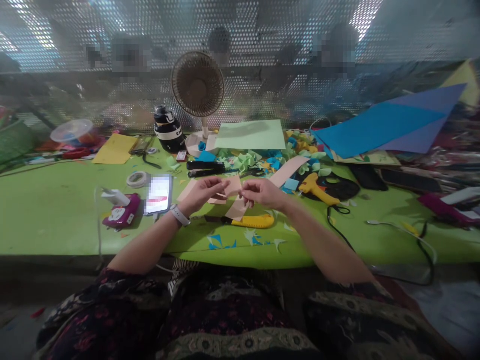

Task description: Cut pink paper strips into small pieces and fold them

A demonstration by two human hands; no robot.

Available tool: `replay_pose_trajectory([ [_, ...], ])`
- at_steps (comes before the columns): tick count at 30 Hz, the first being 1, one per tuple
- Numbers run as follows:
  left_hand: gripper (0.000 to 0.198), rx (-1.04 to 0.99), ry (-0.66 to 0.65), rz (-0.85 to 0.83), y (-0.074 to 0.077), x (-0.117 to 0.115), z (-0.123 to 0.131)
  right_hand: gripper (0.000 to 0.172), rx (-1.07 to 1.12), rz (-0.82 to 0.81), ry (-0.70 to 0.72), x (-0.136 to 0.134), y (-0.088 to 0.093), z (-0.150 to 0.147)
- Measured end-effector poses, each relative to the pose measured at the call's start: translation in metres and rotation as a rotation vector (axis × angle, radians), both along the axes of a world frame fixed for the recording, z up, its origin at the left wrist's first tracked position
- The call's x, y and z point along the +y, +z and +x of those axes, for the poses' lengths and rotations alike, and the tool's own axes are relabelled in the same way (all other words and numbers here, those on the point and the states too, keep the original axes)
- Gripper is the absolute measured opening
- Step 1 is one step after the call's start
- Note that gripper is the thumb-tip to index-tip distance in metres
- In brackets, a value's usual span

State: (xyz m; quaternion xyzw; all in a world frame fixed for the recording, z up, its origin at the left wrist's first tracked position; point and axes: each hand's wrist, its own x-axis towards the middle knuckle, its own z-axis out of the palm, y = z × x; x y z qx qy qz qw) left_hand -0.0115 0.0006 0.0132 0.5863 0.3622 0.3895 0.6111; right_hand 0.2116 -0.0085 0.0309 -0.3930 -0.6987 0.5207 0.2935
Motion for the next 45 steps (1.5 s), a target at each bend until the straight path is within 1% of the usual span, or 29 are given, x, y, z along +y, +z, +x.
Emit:
replay_pose_trajectory([
  [2, 0.04, -0.002, 0.031, 0.015, -0.002, 0.003, 0.0, 0.025, -0.042, 0.021, 0.032, -0.001, -0.001, -0.001],
  [3, 0.039, 0.002, 0.044, 0.021, -0.004, 0.004, 0.0, 0.026, -0.078, 0.063, 0.029, -0.002, -0.001, -0.001],
  [5, 0.039, -0.018, 0.08, 0.03, -0.005, 0.008, -0.001, 0.026, -0.207, 0.204, 0.015, -0.005, 0.004, 0.002],
  [7, 0.04, -0.07, 0.13, 0.011, -0.005, 0.012, -0.003, 0.027, -0.409, 0.36, 0.04, -0.012, 0.013, 0.006],
  [9, 0.042, -0.11, 0.169, -0.048, -0.004, 0.014, -0.004, 0.022, -0.621, 0.424, 0.149, -0.021, 0.021, 0.01],
  [12, 0.042, -0.114, 0.174, -0.129, -0.002, 0.015, -0.004, 0.017, -0.799, 0.504, 0.242, -0.034, 0.028, 0.01],
  [14, 0.039, -0.113, 0.166, -0.146, -0.002, 0.014, -0.003, 0.024, -0.884, 0.51, 0.3, -0.039, 0.026, 0.007],
  [17, 0.036, -0.135, 0.174, -0.156, -0.002, 0.013, -0.004, 0.042, -0.942, 0.495, 0.347, -0.043, 0.018, 0.002],
  [20, 0.034, -0.167, 0.179, -0.172, -0.003, 0.014, -0.004, 0.049, -0.963, 0.486, 0.353, -0.042, 0.012, -0.001],
  [23, 0.034, -0.187, 0.185, -0.199, -0.004, 0.017, -0.004, 0.05, -0.98, 0.467, 0.363, -0.041, 0.013, -0.003],
  [25, 0.035, -0.19, 0.199, -0.225, -0.004, 0.017, -0.004, 0.043, -0.972, 0.448, 0.36, -0.041, 0.017, -0.006],
  [29, 0.028, -0.176, 0.205, -0.225, -0.004, 0.017, -0.005, 0.018, -0.928, 0.426, 0.338, -0.039, 0.026, -0.007],
  [32, 0.026, -0.184, 0.215, -0.206, -0.003, 0.018, -0.005, 0.011, -0.841, 0.403, 0.332, -0.032, 0.031, 0.001],
  [37, 0.039, -0.213, 0.261, -0.154, -0.005, 0.021, -0.006, 0.015, -0.712, 0.278, 0.352, -0.017, 0.041, 0.023],
  [40, 0.038, -0.207, 0.259, -0.143, -0.004, 0.021, -0.006, 0.014, -0.682, 0.234, 0.36, -0.012, 0.05, 0.036],
  [41, 0.037, -0.199, 0.256, -0.139, -0.004, 0.021, -0.006, 0.016, -0.663, 0.231, 0.346, -0.011, 0.052, 0.04],
  [43, 0.036, -0.191, 0.253, -0.129, -0.002, 0.02, -0.006, 0.025, -0.597, 0.194, 0.296, -0.009, 0.055, 0.047],
  [45, 0.036, -0.201, 0.262, -0.121, -0.001, 0.019, -0.006, 0.035, -0.514, 0.122, 0.208, -0.009, 0.057, 0.053],
])
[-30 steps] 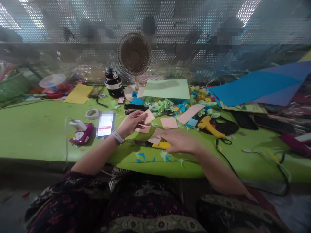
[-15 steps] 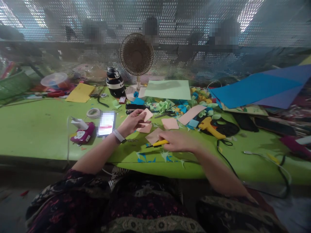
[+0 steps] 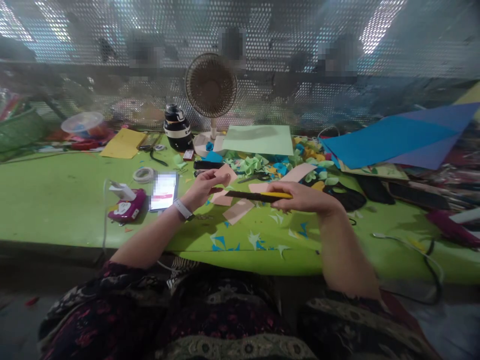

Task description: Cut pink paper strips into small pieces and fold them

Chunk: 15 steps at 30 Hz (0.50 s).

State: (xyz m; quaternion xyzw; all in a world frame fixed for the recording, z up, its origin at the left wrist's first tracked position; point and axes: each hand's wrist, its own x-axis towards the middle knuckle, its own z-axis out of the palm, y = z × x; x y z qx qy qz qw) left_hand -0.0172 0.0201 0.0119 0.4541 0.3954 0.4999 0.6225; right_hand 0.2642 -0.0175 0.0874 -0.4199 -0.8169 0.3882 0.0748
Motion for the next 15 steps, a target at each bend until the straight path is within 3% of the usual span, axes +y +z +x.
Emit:
replay_pose_trajectory([
  [6, 0.04, -0.001, 0.03, 0.057, -0.004, 0.004, 0.0, 0.049, 0.122, 0.019, -0.274, 0.004, -0.001, 0.014],
  [15, 0.036, 0.005, 0.004, 0.162, -0.014, 0.009, -0.002, 0.051, 0.058, 0.032, -0.277, 0.009, -0.003, 0.021],
])
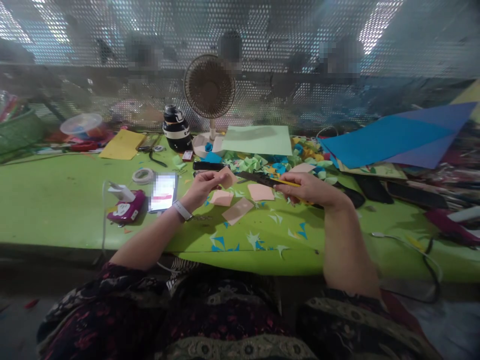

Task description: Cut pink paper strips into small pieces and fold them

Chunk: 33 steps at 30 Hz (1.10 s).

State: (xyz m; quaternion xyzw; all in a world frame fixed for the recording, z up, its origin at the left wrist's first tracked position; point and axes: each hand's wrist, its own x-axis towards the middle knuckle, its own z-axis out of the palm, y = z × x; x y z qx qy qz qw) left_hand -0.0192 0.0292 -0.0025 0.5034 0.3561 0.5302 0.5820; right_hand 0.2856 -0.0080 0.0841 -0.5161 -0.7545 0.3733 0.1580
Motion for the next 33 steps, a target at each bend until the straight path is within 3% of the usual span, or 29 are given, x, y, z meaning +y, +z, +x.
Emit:
replay_pose_trajectory([
  [33, 0.038, 0.034, -0.027, -0.036, 0.01, -0.009, 0.004, 0.05, -0.044, -0.049, 0.017, 0.002, -0.003, -0.004],
])
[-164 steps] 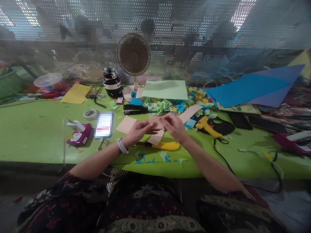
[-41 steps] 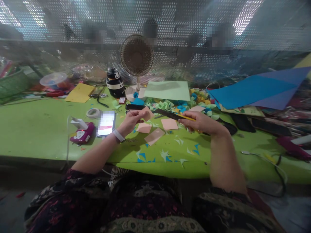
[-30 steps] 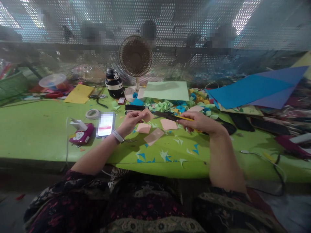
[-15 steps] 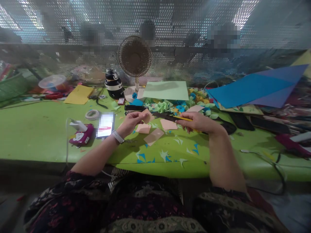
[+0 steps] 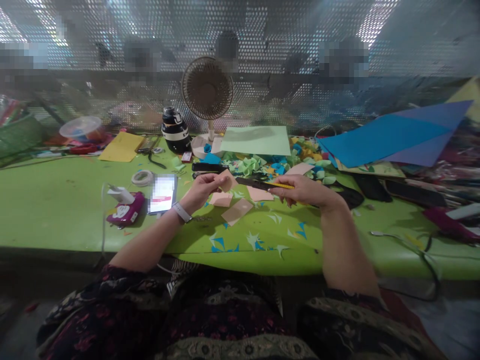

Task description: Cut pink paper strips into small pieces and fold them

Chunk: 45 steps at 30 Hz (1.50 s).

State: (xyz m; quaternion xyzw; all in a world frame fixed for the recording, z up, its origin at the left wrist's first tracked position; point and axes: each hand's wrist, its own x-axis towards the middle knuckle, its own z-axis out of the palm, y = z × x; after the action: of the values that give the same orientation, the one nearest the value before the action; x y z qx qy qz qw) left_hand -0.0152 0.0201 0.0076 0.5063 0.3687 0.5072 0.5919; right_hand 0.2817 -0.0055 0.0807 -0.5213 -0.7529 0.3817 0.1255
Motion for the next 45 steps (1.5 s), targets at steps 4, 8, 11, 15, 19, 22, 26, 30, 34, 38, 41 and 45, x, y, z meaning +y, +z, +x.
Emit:
replay_pose_trajectory([
  [4, 0.034, 0.031, -0.042, 0.032, -0.005, 0.0, -0.001, 0.051, -0.016, -0.004, 0.023, -0.003, 0.002, -0.005],
  [8, 0.03, 0.046, -0.059, 0.051, -0.012, 0.001, -0.001, 0.051, -0.017, -0.007, 0.03, -0.005, 0.002, -0.012],
  [11, 0.029, 0.047, -0.075, 0.045, -0.013, 0.001, -0.001, 0.05, -0.009, 0.002, 0.036, -0.004, -0.001, -0.016],
  [15, 0.028, 0.048, -0.073, 0.037, -0.012, 0.001, -0.001, 0.05, -0.011, -0.028, 0.048, -0.002, -0.004, -0.015],
  [19, 0.026, 0.041, -0.05, 0.045, -0.013, 0.002, -0.001, 0.052, -0.013, -0.053, 0.062, -0.001, -0.005, -0.011],
  [22, 0.025, 0.054, -0.063, 0.059, -0.013, 0.001, -0.001, 0.054, -0.033, -0.057, 0.057, -0.001, -0.005, -0.012],
  [26, 0.026, 0.099, -0.076, 0.061, -0.013, -0.001, 0.001, 0.062, -0.069, -0.072, 0.053, -0.002, -0.005, -0.017],
  [30, 0.024, 0.087, -0.088, 0.053, -0.012, -0.002, 0.002, 0.069, -0.091, -0.086, 0.06, -0.003, -0.006, -0.017],
  [34, 0.024, 0.066, -0.086, 0.046, -0.011, -0.003, 0.002, 0.063, -0.075, -0.065, 0.068, -0.001, -0.007, -0.017],
  [38, 0.027, 0.079, -0.091, 0.015, -0.008, -0.006, 0.003, 0.055, -0.042, -0.062, 0.075, -0.002, -0.009, -0.023],
  [41, 0.027, 0.091, -0.1, -0.008, -0.006, -0.009, 0.005, 0.051, -0.037, -0.075, 0.104, -0.003, -0.009, -0.025],
  [45, 0.026, 0.069, -0.101, -0.02, -0.006, -0.009, 0.005, 0.049, -0.029, -0.091, 0.116, -0.003, -0.008, -0.024],
])
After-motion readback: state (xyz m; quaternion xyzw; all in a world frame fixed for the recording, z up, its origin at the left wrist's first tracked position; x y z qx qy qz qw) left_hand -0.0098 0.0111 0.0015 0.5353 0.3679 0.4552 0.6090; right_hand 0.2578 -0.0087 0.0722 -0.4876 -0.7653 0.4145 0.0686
